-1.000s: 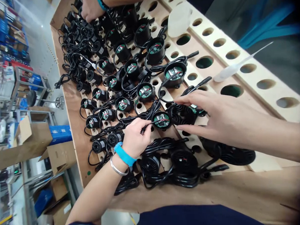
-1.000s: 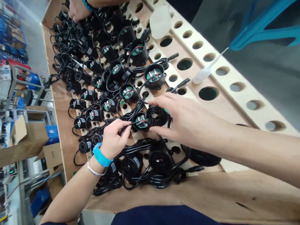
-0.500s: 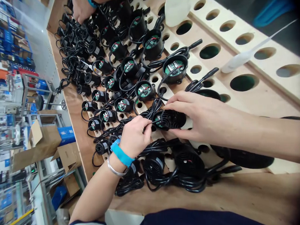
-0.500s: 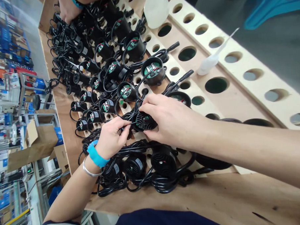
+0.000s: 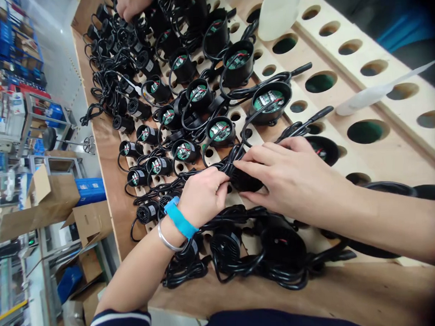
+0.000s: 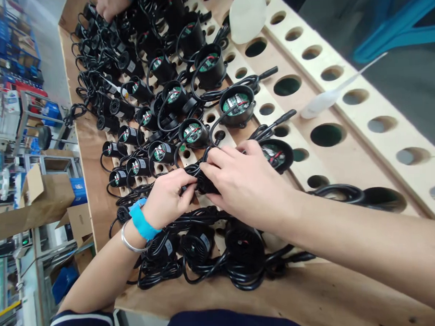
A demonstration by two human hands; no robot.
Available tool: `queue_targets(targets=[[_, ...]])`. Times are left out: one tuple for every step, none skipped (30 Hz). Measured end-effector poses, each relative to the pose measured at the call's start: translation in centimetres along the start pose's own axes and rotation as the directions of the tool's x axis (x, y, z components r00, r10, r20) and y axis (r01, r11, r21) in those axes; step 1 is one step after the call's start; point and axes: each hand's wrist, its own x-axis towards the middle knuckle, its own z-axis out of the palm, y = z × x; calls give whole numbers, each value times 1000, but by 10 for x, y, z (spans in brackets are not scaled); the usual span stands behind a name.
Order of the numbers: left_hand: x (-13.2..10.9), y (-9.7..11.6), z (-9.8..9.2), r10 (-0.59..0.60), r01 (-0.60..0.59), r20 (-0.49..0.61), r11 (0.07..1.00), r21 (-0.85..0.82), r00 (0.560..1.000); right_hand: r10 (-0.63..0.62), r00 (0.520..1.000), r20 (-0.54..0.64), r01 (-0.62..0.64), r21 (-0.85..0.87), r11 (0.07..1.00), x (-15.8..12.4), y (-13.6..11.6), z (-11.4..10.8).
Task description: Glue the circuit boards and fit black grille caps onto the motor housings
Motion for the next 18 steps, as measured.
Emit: queue_targets(targets=[[0,0,0,-3,3,7,1000,-5,1000,-3,1000,-1,3,-30,1000,0,-1,-1],[1,0,1,-6,6,14,1000,-11,1000,-6,1000,1,6,-59,998,1,-2,-2],[1,0,1,-8,9,21,1000,-14,1000,-11,1000,2,11,-87,996,1,-3,-2],[1,0,1,-11,12,29,1000,-11,1000,-18,1000,2,18,-113,993,1,-3,-3],[2,0,2,-16,16,38,1000,-4,999,-26,1000,2,26,-134,991,2,-3,-3],[2,0,2,-19,18,48,1000,3,999,-32,999,2,32,-150,988,2,-3,-3],[3,0,2,-21,21,56,1000,10,998,-37,999,3,37,-159,987,2,-3,-3],[4,1,2,-23,22,64,1000,15,998,-41,999,9,42,-162,986,3,-3,-2],[4,1,1,-24,23,71,1000,20,997,-43,999,18,45,-161,986,3,-3,-2],[4,2,1,-24,22,78,999,24,997,-40,999,30,45,-159,986,3,-3,-1],[5,2,1,-23,21,86,999,30,996,-35,998,47,42,-156,987,3,-3,0],[5,2,0,-23,20,96,999,39,995,-27,997,67,37,-154,987,3,-4,0],[5,3,0,-25,20,107,999,49,994,-18,996,84,31,-155,987,4,-4,1],[5,3,0,-27,20,120,998,58,992,-11,995,96,26,-157,987,4,-5,1],[6,3,0,-28,19,130,998,65,991,-9,995,103,25,-160,987,4,-5,1],[6,3,0,-26,17,137,997,69,990,-7,994,109,25,-166,986,4,-6,2],[7,3,0,-24,14,138,998,69,990,-6,994,112,25,-174,984,5,-7,2],[7,2,1,-19,10,135,998,65,991,-3,993,114,25,-187,982,5,-7,2]])
